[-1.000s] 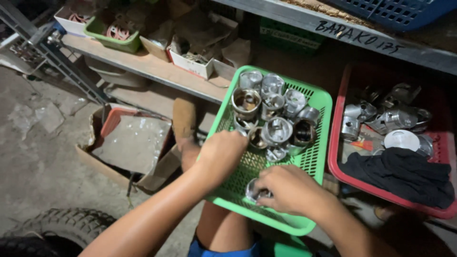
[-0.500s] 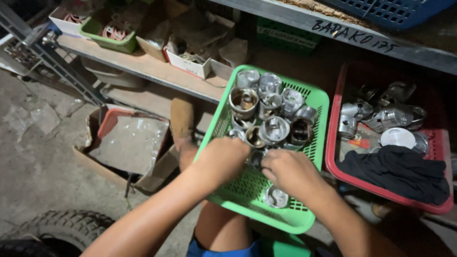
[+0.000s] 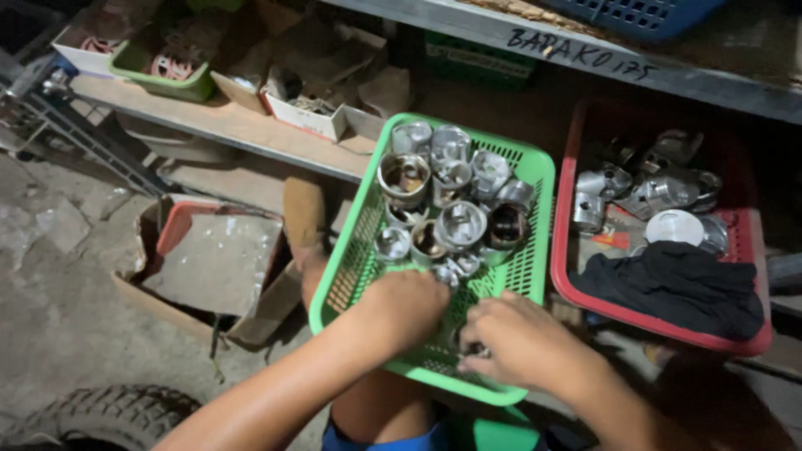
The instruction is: Wiping a motorcycle piston with a cloth and placing it into a storage basket
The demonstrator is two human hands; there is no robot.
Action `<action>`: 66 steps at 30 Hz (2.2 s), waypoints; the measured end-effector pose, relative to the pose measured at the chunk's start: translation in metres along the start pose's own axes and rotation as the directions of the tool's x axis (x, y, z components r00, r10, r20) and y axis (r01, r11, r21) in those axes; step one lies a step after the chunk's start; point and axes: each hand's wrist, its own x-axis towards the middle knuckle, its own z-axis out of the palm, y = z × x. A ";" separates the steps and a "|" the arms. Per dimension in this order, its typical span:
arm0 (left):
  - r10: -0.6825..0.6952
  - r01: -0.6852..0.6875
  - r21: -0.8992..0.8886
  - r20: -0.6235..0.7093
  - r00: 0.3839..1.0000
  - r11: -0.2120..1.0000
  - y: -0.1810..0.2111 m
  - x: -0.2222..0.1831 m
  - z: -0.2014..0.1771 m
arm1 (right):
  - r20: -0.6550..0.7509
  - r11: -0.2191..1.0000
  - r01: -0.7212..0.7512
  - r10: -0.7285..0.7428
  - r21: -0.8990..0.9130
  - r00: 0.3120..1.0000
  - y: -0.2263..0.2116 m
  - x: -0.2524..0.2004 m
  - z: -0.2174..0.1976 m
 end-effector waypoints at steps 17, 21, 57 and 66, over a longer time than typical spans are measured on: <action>-0.042 0.057 -0.121 0.126 0.991 0.991 -0.013 -0.002 -0.034 | -0.360 0.957 -0.256 0.194 -0.135 0.913 0.044 0.020 0.018; -0.045 0.109 -0.371 0.177 0.983 0.922 -0.027 -0.020 -0.069 | -0.290 0.948 -0.294 0.317 0.120 0.903 0.007 -0.009 -0.022; 0.194 -0.075 -0.539 0.167 0.967 0.839 -0.007 -0.020 -0.134 | -0.369 0.942 0.304 -0.233 0.145 0.900 -0.023 -0.013 -0.017; 0.154 -0.047 -0.511 0.170 0.973 0.858 -0.015 0.011 -0.106 | -0.379 0.930 0.241 -0.125 0.277 0.917 0.006 0.006 -0.012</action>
